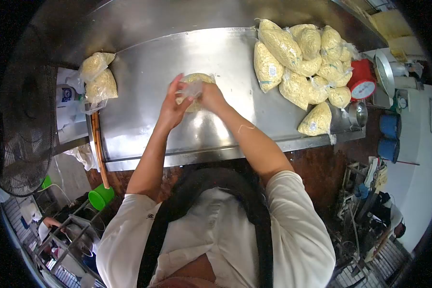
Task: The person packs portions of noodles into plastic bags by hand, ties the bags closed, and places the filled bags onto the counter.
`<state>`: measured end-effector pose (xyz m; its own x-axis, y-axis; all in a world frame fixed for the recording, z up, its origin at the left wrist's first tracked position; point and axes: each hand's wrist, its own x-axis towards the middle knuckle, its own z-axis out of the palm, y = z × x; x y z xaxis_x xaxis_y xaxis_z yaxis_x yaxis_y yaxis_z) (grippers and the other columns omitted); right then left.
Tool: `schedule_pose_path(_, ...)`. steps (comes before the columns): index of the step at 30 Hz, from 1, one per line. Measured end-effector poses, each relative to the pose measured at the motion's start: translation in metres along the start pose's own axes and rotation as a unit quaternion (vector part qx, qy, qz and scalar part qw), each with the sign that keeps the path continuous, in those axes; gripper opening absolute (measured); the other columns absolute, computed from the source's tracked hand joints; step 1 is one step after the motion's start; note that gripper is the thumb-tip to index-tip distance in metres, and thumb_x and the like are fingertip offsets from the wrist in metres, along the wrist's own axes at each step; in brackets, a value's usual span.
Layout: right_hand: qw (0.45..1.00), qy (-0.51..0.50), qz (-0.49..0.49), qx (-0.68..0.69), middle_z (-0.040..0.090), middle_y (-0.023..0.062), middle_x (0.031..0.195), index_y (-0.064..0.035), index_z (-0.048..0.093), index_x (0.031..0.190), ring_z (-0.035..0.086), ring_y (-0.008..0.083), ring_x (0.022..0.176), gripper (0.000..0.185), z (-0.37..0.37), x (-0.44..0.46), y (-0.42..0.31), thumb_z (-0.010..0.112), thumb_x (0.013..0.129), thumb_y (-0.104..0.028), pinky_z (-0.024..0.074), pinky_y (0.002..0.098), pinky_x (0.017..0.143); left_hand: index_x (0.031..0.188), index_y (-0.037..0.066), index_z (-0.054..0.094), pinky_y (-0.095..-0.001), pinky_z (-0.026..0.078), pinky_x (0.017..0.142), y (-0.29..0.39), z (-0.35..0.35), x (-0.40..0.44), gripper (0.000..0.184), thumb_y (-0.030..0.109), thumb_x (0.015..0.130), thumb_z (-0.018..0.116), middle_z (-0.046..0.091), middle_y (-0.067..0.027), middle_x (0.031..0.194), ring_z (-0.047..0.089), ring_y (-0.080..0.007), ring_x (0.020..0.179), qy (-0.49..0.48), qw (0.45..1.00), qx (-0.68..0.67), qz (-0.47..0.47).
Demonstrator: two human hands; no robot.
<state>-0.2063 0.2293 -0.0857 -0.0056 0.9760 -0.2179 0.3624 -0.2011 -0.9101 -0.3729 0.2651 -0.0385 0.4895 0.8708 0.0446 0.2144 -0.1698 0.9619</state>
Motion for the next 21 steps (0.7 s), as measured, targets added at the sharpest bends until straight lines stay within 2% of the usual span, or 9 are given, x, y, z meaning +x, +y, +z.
schedule_pose_path(3,0.995,0.058,-0.081,-0.011,0.068,0.0127,0.088,-0.0036,0.063,0.111,0.065,0.0276,0.084,0.029,-0.006,-0.006,-0.028,0.069,0.084,-0.011,0.0511,0.0332,0.081,0.124,0.004,0.052,-0.0373,0.045,0.096,-0.034,0.012,-0.012,0.042,0.008,0.086,0.069,0.055,-0.016,0.123,0.052,-0.0266,0.116,0.053,0.977,0.194,0.065)
schedule_pose_path(6,0.99,0.083,-0.114,-0.031,0.064,0.0123,0.104,-0.0036,0.056,0.107,0.061,0.0262,0.091,0.028,-0.011,-0.039,-0.07,0.071,0.084,-0.008,0.0503,0.034,0.084,0.121,0.001,0.054,-0.0372,0.048,0.091,-0.039,0.017,0.001,0.037,0.007,0.086,0.066,0.06,-0.0165,0.119,0.057,-0.0279,0.108,0.038,0.972,0.179,0.15)
schedule_pose_path(10,0.959,0.229,-0.139,-0.093,0.051,0.0175,0.13,-0.0032,0.043,0.13,0.055,0.0328,0.113,0.072,-0.023,-0.075,-0.021,0.084,0.073,-0.019,0.0441,0.0423,0.098,0.108,-0.001,0.058,-0.0352,0.05,0.072,-0.051,0.038,0.019,0.019,0.009,0.091,0.056,0.065,-0.0056,0.081,0.061,-0.0201,0.077,0.036,0.983,-0.15,-0.094)
schedule_pose_path(11,0.94,0.279,-0.134,-0.142,0.05,0.019,0.131,-0.0021,0.041,0.133,0.054,0.0343,0.118,0.079,-0.021,-0.083,-0.012,0.086,0.071,-0.021,0.0422,0.0444,0.101,0.11,-0.001,0.057,-0.0343,0.051,0.075,-0.061,0.052,0.018,0.02,0.008,0.092,0.055,0.065,-0.0071,0.089,0.062,-0.0195,0.081,0.038,0.962,-0.204,-0.18)
schedule_pose_path(13,0.965,0.126,-0.054,-0.224,0.048,0.0232,0.129,0.0001,0.043,0.132,0.048,0.0422,0.121,0.085,0.004,-0.085,0.004,0.087,0.066,-0.029,0.0421,0.0547,0.097,0.114,0.0,0.056,-0.0326,0.052,0.079,-0.051,0.086,0.011,0.022,0.006,0.094,0.053,0.065,-0.0102,0.104,0.062,-0.0181,0.089,0.03,0.887,-0.3,-0.351)
schedule_pose_path(15,0.926,0.23,-0.125,-0.273,0.056,0.0269,0.115,0.0021,0.048,0.129,0.056,0.0452,0.105,0.071,0.023,-0.095,0.014,0.081,0.073,-0.026,0.0477,0.0503,0.088,0.128,0.0,0.047,-0.0357,0.051,0.088,-0.044,0.094,-0.002,0.034,0.009,0.096,0.054,0.063,-0.0115,0.112,0.061,-0.02,0.1,-0.011,0.854,-0.424,-0.302)
schedule_pose_path(17,0.963,0.183,-0.048,-0.191,0.059,0.0291,0.108,0.0043,0.054,0.122,0.059,0.0452,0.099,0.058,0.012,-0.083,0.022,0.077,0.076,-0.023,0.0489,0.0479,0.085,0.137,0.0,0.042,-0.0377,0.049,0.094,-0.004,0.067,-0.007,0.044,0.01,0.096,0.056,0.062,-0.0124,0.117,0.06,-0.0209,0.106,-0.068,0.824,-0.515,-0.225)
schedule_pose_path(18,0.977,0.157,-0.009,-0.147,0.061,0.0301,0.104,0.0053,0.056,0.119,0.06,0.0453,0.096,0.052,0.008,-0.078,0.026,0.075,0.078,-0.021,0.0495,0.0466,0.084,0.145,0.001,0.033,-0.043,0.038,0.11,0.006,0.045,-0.013,0.061,0.014,0.094,0.064,0.053,-0.0174,0.134,0.051,-0.0289,0.126,-0.095,0.854,-0.469,-0.206)
schedule_pose_path(21,0.998,0.06,0.036,0.001,0.063,0.0315,0.103,0.0078,0.062,0.106,0.061,0.043,0.102,0.041,0.009,-0.076,0.024,0.074,0.079,-0.02,0.0486,0.0418,0.089,0.15,0.002,0.024,-0.0451,0.025,0.117,-0.019,0.03,-0.047,0.08,0.02,0.088,0.072,0.038,-0.0217,0.148,0.035,-0.0346,0.14,-0.109,0.993,-0.026,-0.043)
